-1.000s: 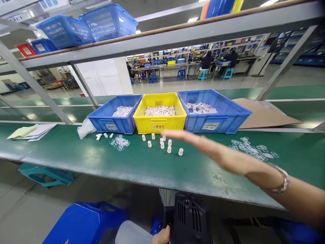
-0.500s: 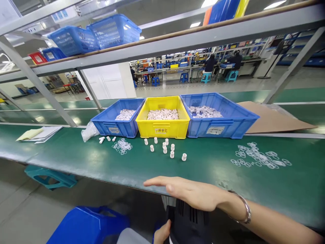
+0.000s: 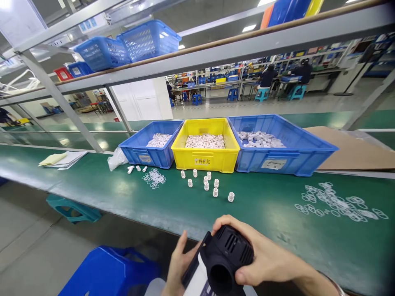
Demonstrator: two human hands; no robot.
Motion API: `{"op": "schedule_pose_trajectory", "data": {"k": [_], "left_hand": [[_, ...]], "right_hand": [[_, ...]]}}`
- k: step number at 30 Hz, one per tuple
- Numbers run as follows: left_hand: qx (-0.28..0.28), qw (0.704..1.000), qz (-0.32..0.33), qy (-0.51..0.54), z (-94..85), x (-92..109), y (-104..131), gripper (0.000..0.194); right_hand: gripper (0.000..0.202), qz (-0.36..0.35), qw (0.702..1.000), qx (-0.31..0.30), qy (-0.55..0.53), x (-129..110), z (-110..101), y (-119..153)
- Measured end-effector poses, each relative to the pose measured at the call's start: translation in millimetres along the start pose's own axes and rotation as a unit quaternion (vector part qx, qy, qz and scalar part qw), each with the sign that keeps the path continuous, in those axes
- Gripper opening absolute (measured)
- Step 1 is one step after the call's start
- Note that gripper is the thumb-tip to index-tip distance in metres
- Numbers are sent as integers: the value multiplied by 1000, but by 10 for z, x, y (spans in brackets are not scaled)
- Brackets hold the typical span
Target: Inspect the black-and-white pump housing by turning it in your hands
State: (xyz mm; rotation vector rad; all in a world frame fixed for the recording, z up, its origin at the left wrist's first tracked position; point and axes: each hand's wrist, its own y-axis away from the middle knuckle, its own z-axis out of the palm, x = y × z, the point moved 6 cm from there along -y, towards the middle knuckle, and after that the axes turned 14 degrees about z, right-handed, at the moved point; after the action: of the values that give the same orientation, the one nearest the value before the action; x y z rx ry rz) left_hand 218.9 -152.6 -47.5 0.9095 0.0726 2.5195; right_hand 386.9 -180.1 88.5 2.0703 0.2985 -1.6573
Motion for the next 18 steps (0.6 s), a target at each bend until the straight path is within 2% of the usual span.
{"op": "schedule_pose_trajectory", "data": {"k": [2, 4, 6, 8, 10, 12, 14, 15, 16, 18], "left_hand": [[-11, 998, 22, 57, 51, 110, 123, 72], [8, 992, 108, 58, 18, 214, 245, 74], [54, 975, 215, -34, -41, 283, 344, 68], [83, 949, 278, -122, -42, 292, 389, 70], [68, 932, 319, -156, 14, 296, 380, 82], [37, 916, 361, -173, 73, 346, 372, 87], [10, 902, 386, -191, 122, 424, 391, 80], [0, 901, 389, -193, 146, 464, 409, 77], [-12, 900, 390, -194, 178, 503, 432, 74], [-46, 899, 392, -189, 273, 573, 482, 68]], "right_hand": [[69, 13, 998, 38, -46, 134, -38, 1], [70, 37, 992, 85, -87, 281, -68, -28], [69, 48, 985, 138, -94, 374, -48, -56], [67, 51, 978, 184, -79, 400, 24, -53], [69, 54, 978, 200, -38, 367, 96, -8], [71, 53, 984, 173, 5, 289, 86, 60], [73, -4, 987, 161, 10, 127, -105, 157], [73, -58, 980, 189, -8, 17, -277, 223], [74, -124, 962, 241, -34, -97, -472, 305], [69, -199, 911, 354, -68, -225, -752, 438]]}}
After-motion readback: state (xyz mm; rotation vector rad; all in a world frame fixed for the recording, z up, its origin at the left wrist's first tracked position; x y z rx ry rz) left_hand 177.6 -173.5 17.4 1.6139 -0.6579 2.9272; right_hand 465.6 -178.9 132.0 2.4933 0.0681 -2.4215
